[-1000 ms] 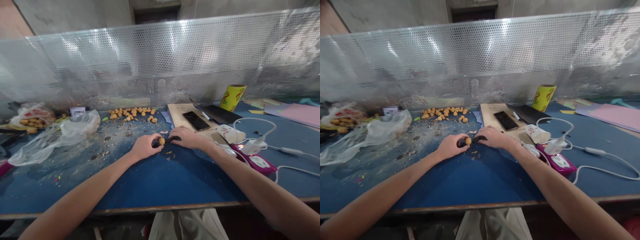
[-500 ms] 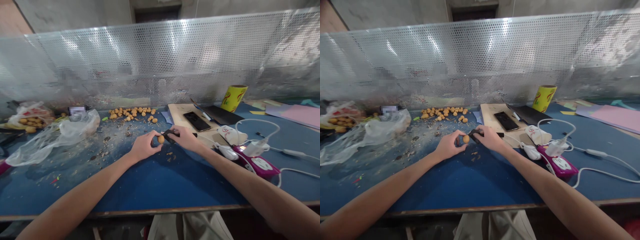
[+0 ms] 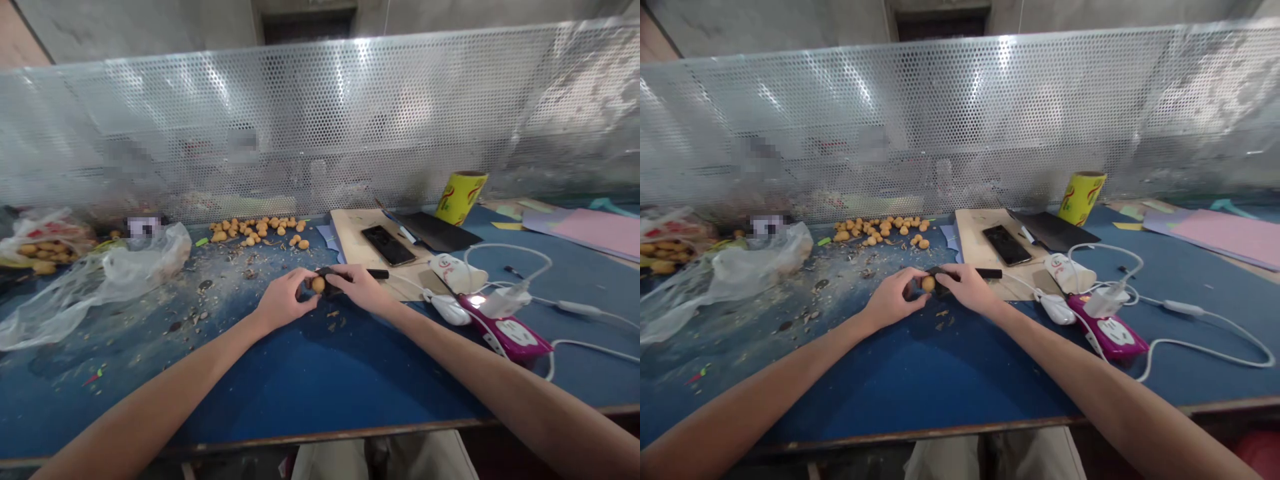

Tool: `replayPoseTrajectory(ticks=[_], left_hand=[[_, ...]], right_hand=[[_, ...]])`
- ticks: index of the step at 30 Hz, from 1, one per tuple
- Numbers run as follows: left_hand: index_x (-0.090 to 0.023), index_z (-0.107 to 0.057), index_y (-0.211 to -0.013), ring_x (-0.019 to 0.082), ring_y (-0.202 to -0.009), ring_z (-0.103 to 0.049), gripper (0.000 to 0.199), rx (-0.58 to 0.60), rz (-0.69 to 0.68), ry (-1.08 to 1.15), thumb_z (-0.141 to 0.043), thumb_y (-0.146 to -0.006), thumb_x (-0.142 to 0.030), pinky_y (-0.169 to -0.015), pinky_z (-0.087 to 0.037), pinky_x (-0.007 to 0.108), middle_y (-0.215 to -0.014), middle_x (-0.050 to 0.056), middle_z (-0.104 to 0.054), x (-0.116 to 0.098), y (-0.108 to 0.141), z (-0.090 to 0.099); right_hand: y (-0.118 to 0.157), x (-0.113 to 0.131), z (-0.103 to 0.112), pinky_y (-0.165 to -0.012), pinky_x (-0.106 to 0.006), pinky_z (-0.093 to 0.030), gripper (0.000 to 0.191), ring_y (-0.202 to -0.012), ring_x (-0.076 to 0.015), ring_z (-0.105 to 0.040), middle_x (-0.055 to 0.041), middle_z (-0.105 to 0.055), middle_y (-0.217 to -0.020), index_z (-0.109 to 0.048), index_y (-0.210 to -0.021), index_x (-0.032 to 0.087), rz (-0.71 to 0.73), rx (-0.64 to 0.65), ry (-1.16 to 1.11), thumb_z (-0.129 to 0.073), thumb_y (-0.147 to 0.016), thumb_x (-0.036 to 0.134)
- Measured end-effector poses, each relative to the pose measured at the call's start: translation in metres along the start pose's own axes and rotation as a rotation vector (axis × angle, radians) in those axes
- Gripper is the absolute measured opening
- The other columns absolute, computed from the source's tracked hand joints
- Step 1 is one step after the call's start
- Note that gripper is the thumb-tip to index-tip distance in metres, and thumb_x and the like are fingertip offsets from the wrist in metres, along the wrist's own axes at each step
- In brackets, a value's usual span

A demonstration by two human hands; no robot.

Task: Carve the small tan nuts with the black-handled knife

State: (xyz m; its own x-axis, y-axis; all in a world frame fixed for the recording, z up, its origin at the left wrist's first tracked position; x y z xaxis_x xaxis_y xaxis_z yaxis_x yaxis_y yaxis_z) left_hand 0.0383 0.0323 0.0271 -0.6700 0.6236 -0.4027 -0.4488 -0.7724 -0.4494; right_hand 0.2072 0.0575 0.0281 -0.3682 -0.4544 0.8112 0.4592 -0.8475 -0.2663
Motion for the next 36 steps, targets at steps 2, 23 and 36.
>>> replayPoseTrajectory(ticks=[2, 23, 36], left_hand=[[-0.023, -0.056, -0.109, 0.012, -0.062, -0.054, 0.033, 0.004, 0.024, 0.001, -0.064, -0.081, -0.037, -0.061, -0.045, 0.025, -0.085, -0.001, -0.062, 0.001, 0.000, 0.000], [-0.031, -0.059, -0.123, 0.013, -0.077, -0.065, 0.038, 0.079, -0.061, -0.063, -0.058, -0.085, -0.036, -0.072, -0.051, 0.025, -0.103, 0.000, -0.069, -0.002, 0.007, 0.003], [-0.034, -0.060, -0.123, 0.016, -0.090, -0.066, 0.036, 0.209, -0.224, 0.034, -0.050, -0.089, -0.025, -0.080, -0.050, 0.028, -0.104, 0.000, -0.070, -0.005, 0.011, -0.003]], right_hand=[[0.001, 0.001, -0.002, -0.082, -0.033, -0.049, 0.033, -0.091, -0.0199, -0.062, -0.0036, -0.070, -0.100, -0.069, -0.108, 0.018, 0.004, 0.058, -0.076, -0.053, -0.091, 0.042], [0.008, 0.005, -0.015, -0.079, -0.032, -0.051, 0.034, -0.090, -0.0204, -0.063, -0.0029, -0.069, -0.100, -0.063, -0.115, 0.022, 0.053, 0.100, 0.002, -0.065, -0.085, 0.038], [0.009, 0.016, -0.019, -0.096, -0.034, -0.050, 0.047, -0.114, -0.0218, -0.060, -0.0056, -0.063, -0.126, -0.052, -0.133, 0.026, 0.200, 0.250, -0.054, -0.063, -0.088, 0.037]])
Point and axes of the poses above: each hand's wrist, its own y-axis away from the middle knuckle, its own z-axis out of the back of the hand, x = y × z, the point moved 5 cm from there along -y, towards the middle knuckle
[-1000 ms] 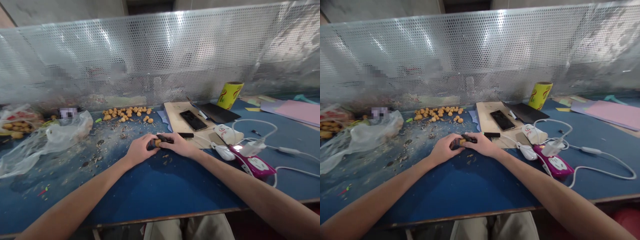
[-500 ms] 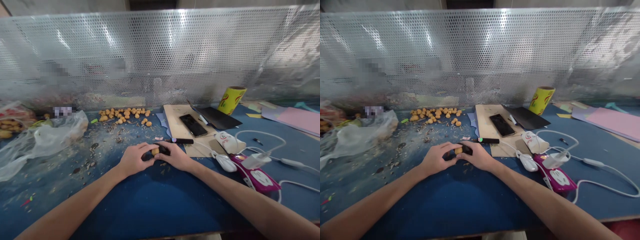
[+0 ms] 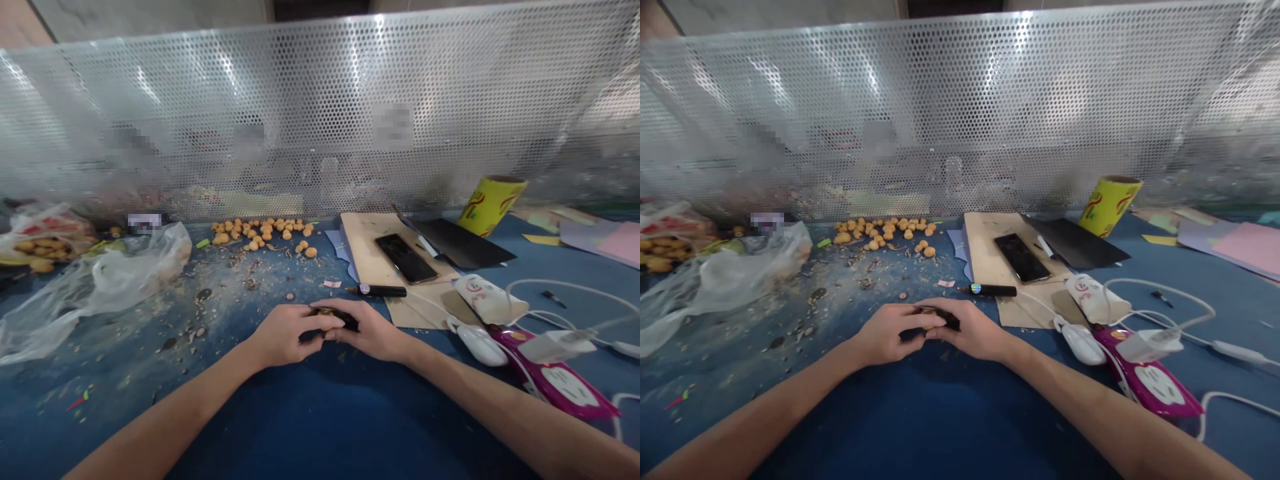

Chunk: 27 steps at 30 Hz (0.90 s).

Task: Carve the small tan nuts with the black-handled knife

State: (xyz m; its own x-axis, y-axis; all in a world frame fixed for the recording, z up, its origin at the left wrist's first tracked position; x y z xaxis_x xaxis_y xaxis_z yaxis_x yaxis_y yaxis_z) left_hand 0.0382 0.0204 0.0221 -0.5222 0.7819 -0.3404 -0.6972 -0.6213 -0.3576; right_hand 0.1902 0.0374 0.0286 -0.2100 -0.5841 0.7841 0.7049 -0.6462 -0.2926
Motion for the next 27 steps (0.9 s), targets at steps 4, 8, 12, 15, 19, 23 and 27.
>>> replayPoseTrajectory(ticks=[4, 8, 12, 15, 19, 23, 27], left_hand=[[-0.033, -0.060, -0.122, 0.016, -0.087, -0.065, 0.038, 0.012, 0.020, 0.051, -0.049, -0.088, -0.023, -0.076, -0.050, 0.028, -0.103, 0.001, -0.069, -0.002, 0.000, 0.001], [-0.030, -0.059, -0.121, 0.018, -0.086, -0.064, 0.039, -0.003, 0.006, 0.096, -0.052, -0.084, -0.021, -0.079, -0.050, 0.030, -0.098, 0.001, -0.069, -0.012, -0.002, 0.006], [-0.028, -0.058, -0.123, 0.018, -0.089, -0.064, 0.035, -0.001, 0.002, 0.119, -0.043, -0.092, -0.022, -0.080, -0.049, 0.030, -0.100, 0.002, -0.068, -0.016, -0.003, 0.007], [-0.027, -0.059, -0.123, 0.019, -0.093, -0.063, 0.031, -0.014, -0.001, 0.094, -0.042, -0.096, -0.028, -0.083, -0.048, 0.032, -0.104, 0.003, -0.069, -0.013, -0.004, 0.005], [-0.029, -0.059, -0.124, 0.018, -0.097, -0.063, 0.032, -0.043, 0.016, 0.102, -0.040, -0.099, -0.031, -0.084, -0.048, 0.031, -0.109, 0.003, -0.068, -0.008, -0.004, 0.002], [-0.029, -0.059, -0.122, 0.017, -0.098, -0.064, 0.030, -0.018, 0.058, 0.163, -0.040, -0.099, -0.029, -0.085, -0.048, 0.029, -0.111, 0.002, -0.068, -0.004, -0.006, 0.000], [-0.029, -0.060, -0.118, 0.016, -0.091, -0.065, 0.028, -0.001, 0.084, 0.219, -0.039, -0.099, -0.025, -0.080, -0.047, 0.027, -0.100, 0.000, -0.070, -0.002, -0.006, 0.000]], right_hand=[[0.000, 0.003, 0.003, -0.100, -0.034, -0.046, 0.048, -0.116, -0.0219, -0.059, -0.0055, -0.064, -0.127, -0.054, -0.134, 0.026, 0.058, -0.030, 0.125, -0.064, -0.088, 0.036], [0.000, 0.005, 0.003, -0.102, -0.034, -0.045, 0.054, -0.120, -0.0214, -0.057, -0.0043, -0.060, -0.132, -0.048, -0.140, 0.029, 0.103, 0.039, 0.170, -0.064, -0.089, 0.037], [0.001, 0.005, 0.007, -0.101, -0.035, -0.046, 0.052, -0.119, -0.0216, -0.057, -0.0060, -0.061, -0.131, -0.047, -0.141, 0.029, 0.138, 0.014, 0.230, -0.060, -0.091, 0.035], [0.003, 0.004, 0.008, -0.102, -0.035, -0.046, 0.050, -0.121, -0.0207, -0.056, -0.0064, -0.059, -0.133, -0.046, -0.142, 0.028, 0.157, 0.006, 0.270, -0.058, -0.093, 0.032], [0.003, -0.002, 0.008, -0.100, -0.035, -0.048, 0.052, -0.119, -0.0204, -0.057, -0.0058, -0.060, -0.132, -0.044, -0.143, 0.029, 0.166, -0.008, 0.318, -0.058, -0.093, 0.033], [0.001, -0.008, 0.009, -0.098, -0.037, -0.050, 0.049, -0.113, -0.0215, -0.061, -0.0061, -0.065, -0.124, -0.050, -0.138, 0.027, 0.166, -0.056, 0.387, -0.060, -0.091, 0.034], [0.000, -0.008, 0.010, -0.094, -0.036, -0.052, 0.043, -0.108, -0.0220, -0.064, -0.0064, -0.068, -0.119, -0.056, -0.132, 0.025, 0.127, -0.085, 0.411, -0.062, -0.090, 0.032]])
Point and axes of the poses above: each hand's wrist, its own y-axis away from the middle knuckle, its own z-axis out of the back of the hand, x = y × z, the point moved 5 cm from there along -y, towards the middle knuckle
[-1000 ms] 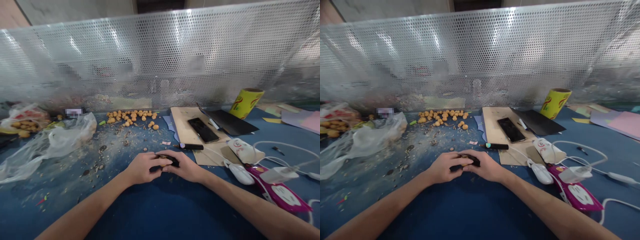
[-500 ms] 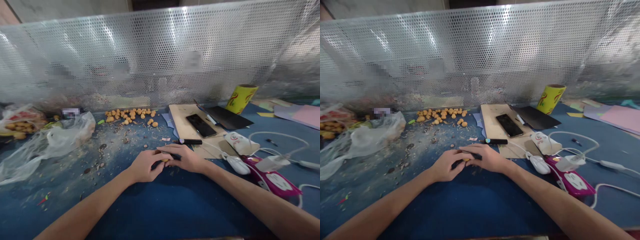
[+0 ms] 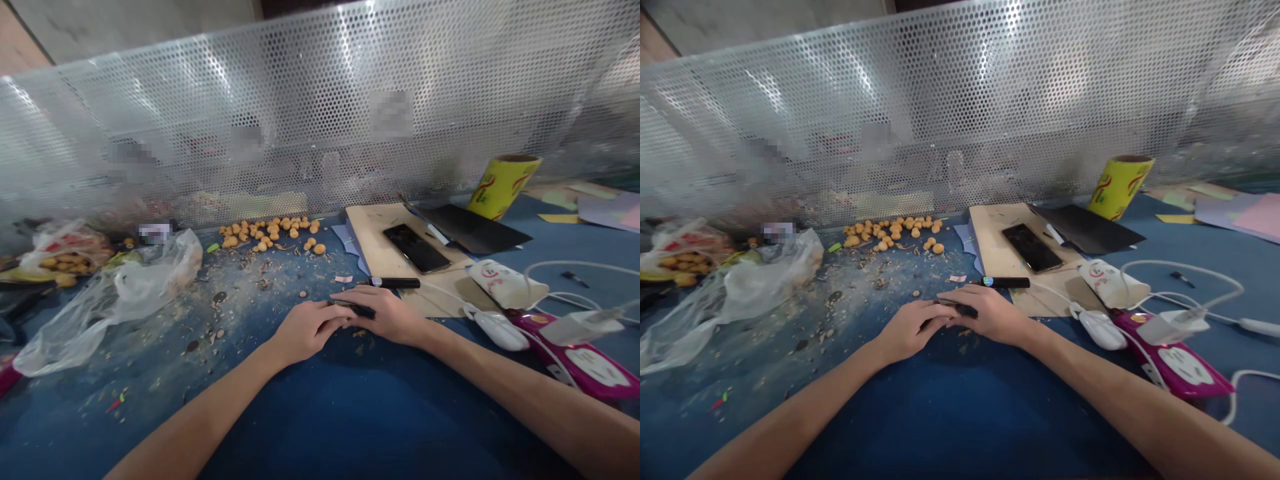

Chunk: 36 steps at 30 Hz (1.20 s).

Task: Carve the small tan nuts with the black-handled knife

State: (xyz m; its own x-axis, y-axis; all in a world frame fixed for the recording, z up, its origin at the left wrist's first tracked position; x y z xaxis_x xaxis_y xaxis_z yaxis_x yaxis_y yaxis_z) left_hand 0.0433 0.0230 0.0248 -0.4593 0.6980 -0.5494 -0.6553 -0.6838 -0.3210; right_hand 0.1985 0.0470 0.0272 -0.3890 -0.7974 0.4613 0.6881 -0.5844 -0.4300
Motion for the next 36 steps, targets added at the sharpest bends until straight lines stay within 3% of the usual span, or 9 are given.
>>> replayPoseTrajectory(ticks=[5, 9, 13, 17, 22, 26, 30, 36], left_hand=[[-0.021, -0.054, -0.104, 0.017, -0.082, -0.065, 0.018, -0.051, 0.093, 0.079, -0.042, -0.098, -0.032, -0.074, -0.046, 0.027, -0.090, 0.002, -0.068, 0.003, 0.003, 0.001], [-0.019, -0.045, -0.106, 0.017, -0.072, -0.063, 0.028, -0.106, 0.218, 0.151, -0.048, -0.094, -0.044, -0.066, -0.045, 0.028, -0.081, 0.002, -0.064, 0.005, 0.005, 0.001], [-0.018, -0.047, -0.108, 0.018, -0.072, -0.061, 0.034, -0.062, 0.219, 0.192, -0.046, -0.094, -0.049, -0.066, -0.043, 0.028, -0.083, 0.003, -0.064, 0.002, 0.002, -0.001], [-0.016, -0.052, -0.099, 0.017, -0.065, -0.056, 0.038, 0.013, 0.192, 0.189, -0.042, -0.094, -0.053, -0.062, -0.041, 0.028, -0.078, 0.004, -0.061, -0.007, -0.003, -0.005], [-0.016, -0.052, -0.087, 0.017, -0.070, -0.058, 0.044, -0.064, 0.300, 0.300, -0.032, -0.097, -0.054, -0.068, -0.044, 0.029, -0.075, 0.004, -0.061, -0.012, -0.013, -0.005], [-0.016, -0.054, -0.088, 0.017, -0.066, -0.058, 0.043, -0.045, 0.336, 0.290, -0.040, -0.094, -0.056, -0.064, -0.043, 0.028, -0.073, 0.003, -0.062, -0.013, -0.024, -0.006], [-0.016, -0.054, -0.094, 0.015, -0.065, -0.056, 0.042, -0.041, 0.318, 0.360, -0.036, -0.096, -0.055, -0.063, -0.042, 0.027, -0.076, 0.002, -0.062, -0.009, -0.030, -0.012], [-0.016, -0.052, -0.084, 0.013, -0.060, -0.049, 0.045, -0.104, 0.268, 0.417, -0.031, -0.097, -0.053, -0.062, -0.040, 0.027, -0.073, 0.002, -0.060, -0.008, -0.028, -0.023]], right_hand=[[0.003, 0.003, 0.008, -0.093, -0.038, -0.053, 0.041, -0.109, -0.0235, -0.063, -0.0064, -0.067, -0.118, -0.056, -0.130, 0.026, -0.083, -0.048, 0.018, -0.061, -0.090, 0.031], [0.005, 0.005, 0.017, -0.098, -0.039, -0.050, 0.042, -0.116, -0.0231, -0.059, -0.0065, -0.063, -0.124, -0.052, -0.133, 0.027, -0.099, -0.105, 0.027, -0.058, -0.092, 0.030], [0.003, 0.010, 0.019, -0.101, -0.041, -0.048, 0.042, -0.118, -0.0235, -0.057, -0.0068, -0.062, -0.126, -0.050, -0.134, 0.027, -0.023, -0.114, 0.062, -0.056, -0.092, 0.027], [0.001, 0.016, 0.019, -0.099, -0.043, -0.049, 0.043, -0.115, -0.0244, -0.058, -0.0093, -0.063, -0.124, -0.050, -0.136, 0.024, 0.091, -0.083, 0.106, -0.055, -0.093, 0.025], [0.000, 0.020, 0.022, -0.102, -0.047, -0.045, 0.046, -0.121, -0.0244, -0.053, -0.0093, -0.060, -0.130, -0.046, -0.140, 0.026, 0.194, -0.063, 0.099, -0.050, -0.094, 0.020], [-0.001, 0.015, 0.026, -0.102, -0.046, -0.045, 0.044, -0.120, -0.0235, -0.053, -0.0107, -0.060, -0.127, -0.047, -0.138, 0.023, 0.169, -0.070, 0.069, -0.049, -0.094, 0.020], [0.001, 0.011, 0.030, -0.102, -0.045, -0.045, 0.043, -0.119, -0.0230, -0.053, -0.0100, -0.061, -0.126, -0.048, -0.136, 0.023, 0.124, -0.059, 0.055, -0.050, -0.094, 0.019], [0.004, 0.005, 0.028, -0.101, -0.043, -0.046, 0.040, -0.116, -0.0224, -0.056, -0.0100, -0.062, -0.123, -0.051, -0.134, 0.022, 0.045, 0.013, 0.039, -0.054, -0.094, 0.027]])
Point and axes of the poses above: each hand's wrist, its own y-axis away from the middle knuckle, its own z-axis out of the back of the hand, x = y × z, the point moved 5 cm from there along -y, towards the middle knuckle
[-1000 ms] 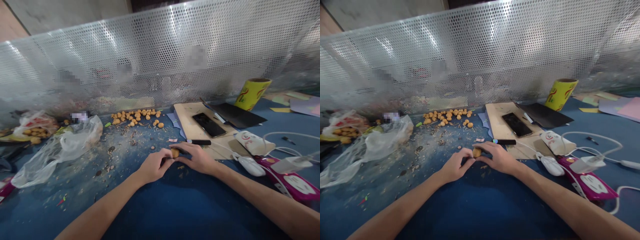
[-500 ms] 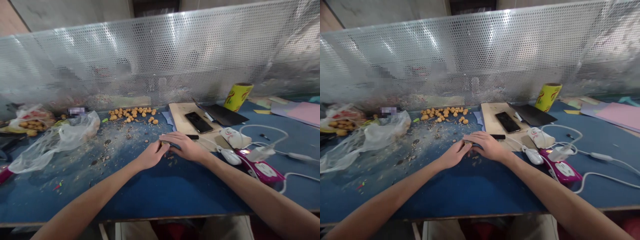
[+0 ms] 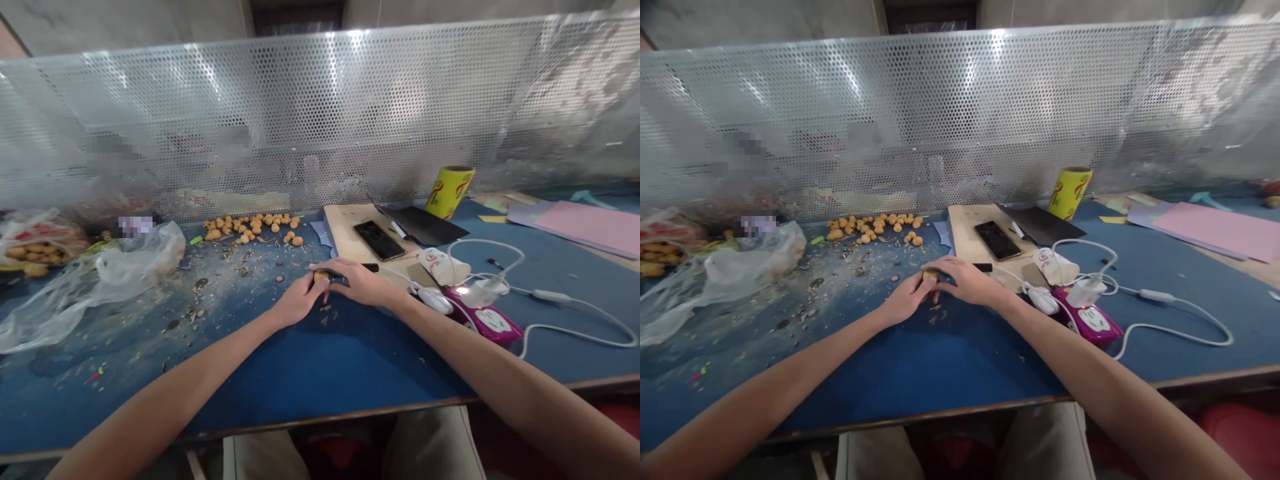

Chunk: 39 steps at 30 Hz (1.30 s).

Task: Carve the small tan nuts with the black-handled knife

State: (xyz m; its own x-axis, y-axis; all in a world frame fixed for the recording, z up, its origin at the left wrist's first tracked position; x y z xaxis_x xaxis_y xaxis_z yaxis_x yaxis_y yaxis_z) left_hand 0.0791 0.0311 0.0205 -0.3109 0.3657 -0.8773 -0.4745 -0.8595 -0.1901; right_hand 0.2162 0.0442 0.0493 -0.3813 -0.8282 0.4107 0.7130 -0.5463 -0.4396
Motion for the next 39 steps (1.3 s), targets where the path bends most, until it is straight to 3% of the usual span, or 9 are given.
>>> replayPoseTrajectory(ticks=[5, 13, 19, 28, 34, 39], left_hand=[[-0.017, -0.047, -0.079, 0.011, -0.056, -0.044, 0.043, -0.015, -0.010, 0.026, -0.033, -0.096, -0.054, -0.060, -0.035, 0.026, -0.064, -0.001, -0.051, 0.004, 0.001, 0.000], [-0.018, -0.044, -0.078, 0.011, -0.053, -0.040, 0.041, -0.079, -0.002, 0.023, -0.033, -0.097, -0.052, -0.057, -0.033, 0.026, -0.060, -0.003, -0.047, 0.007, 0.002, 0.001], [-0.018, -0.044, -0.081, 0.011, -0.052, -0.037, 0.039, -0.109, 0.011, 0.084, -0.035, -0.096, -0.054, -0.054, -0.032, 0.025, -0.060, -0.004, -0.042, 0.013, 0.002, 0.001], [-0.017, -0.046, -0.084, 0.010, -0.056, -0.037, 0.042, -0.103, 0.037, 0.162, -0.037, -0.095, -0.056, -0.054, -0.034, 0.024, -0.065, -0.003, -0.041, 0.013, 0.004, 0.001], [-0.016, -0.047, -0.087, 0.010, -0.057, -0.039, 0.042, -0.089, 0.014, 0.103, -0.034, -0.096, -0.055, -0.054, -0.032, 0.023, -0.067, -0.003, -0.043, 0.017, 0.005, 0.001], [-0.017, -0.049, -0.090, 0.011, -0.059, -0.045, 0.040, -0.078, 0.026, -0.007, -0.033, -0.097, -0.053, -0.058, -0.035, 0.024, -0.067, -0.002, -0.050, 0.014, 0.007, 0.002]], right_hand=[[0.001, 0.000, -0.004, -0.100, -0.041, -0.046, 0.042, -0.117, -0.0221, -0.056, -0.0096, -0.060, -0.127, -0.046, -0.137, 0.023, -0.024, 0.021, 0.011, -0.051, -0.095, 0.027], [-0.003, 0.010, -0.014, -0.100, -0.049, -0.045, 0.038, -0.118, -0.0266, -0.053, -0.0156, -0.057, -0.125, -0.042, -0.135, 0.015, 0.085, -0.013, 0.187, -0.043, -0.098, 0.023], [-0.005, 0.018, -0.014, -0.095, -0.049, -0.049, 0.034, -0.111, -0.0279, -0.055, -0.0169, -0.059, -0.118, -0.046, -0.131, 0.014, 0.108, -0.037, 0.243, -0.039, -0.099, 0.022], [0.000, 0.012, -0.003, -0.103, -0.045, -0.045, 0.043, -0.120, -0.0230, -0.055, -0.0106, -0.060, -0.129, -0.045, -0.139, 0.024, -0.017, -0.031, -0.020, -0.049, -0.096, 0.026], [0.001, 0.005, 0.003, -0.096, -0.037, -0.051, 0.032, -0.109, -0.0199, -0.063, -0.0065, -0.067, -0.119, -0.060, -0.125, 0.022, -0.175, -0.118, -0.199, -0.046, -0.096, 0.027], [0.002, -0.004, 0.002, -0.086, -0.035, -0.055, 0.028, -0.096, -0.0193, -0.067, -0.0059, -0.071, -0.107, -0.066, -0.114, 0.021, -0.273, -0.202, -0.213, -0.048, -0.095, 0.029]])
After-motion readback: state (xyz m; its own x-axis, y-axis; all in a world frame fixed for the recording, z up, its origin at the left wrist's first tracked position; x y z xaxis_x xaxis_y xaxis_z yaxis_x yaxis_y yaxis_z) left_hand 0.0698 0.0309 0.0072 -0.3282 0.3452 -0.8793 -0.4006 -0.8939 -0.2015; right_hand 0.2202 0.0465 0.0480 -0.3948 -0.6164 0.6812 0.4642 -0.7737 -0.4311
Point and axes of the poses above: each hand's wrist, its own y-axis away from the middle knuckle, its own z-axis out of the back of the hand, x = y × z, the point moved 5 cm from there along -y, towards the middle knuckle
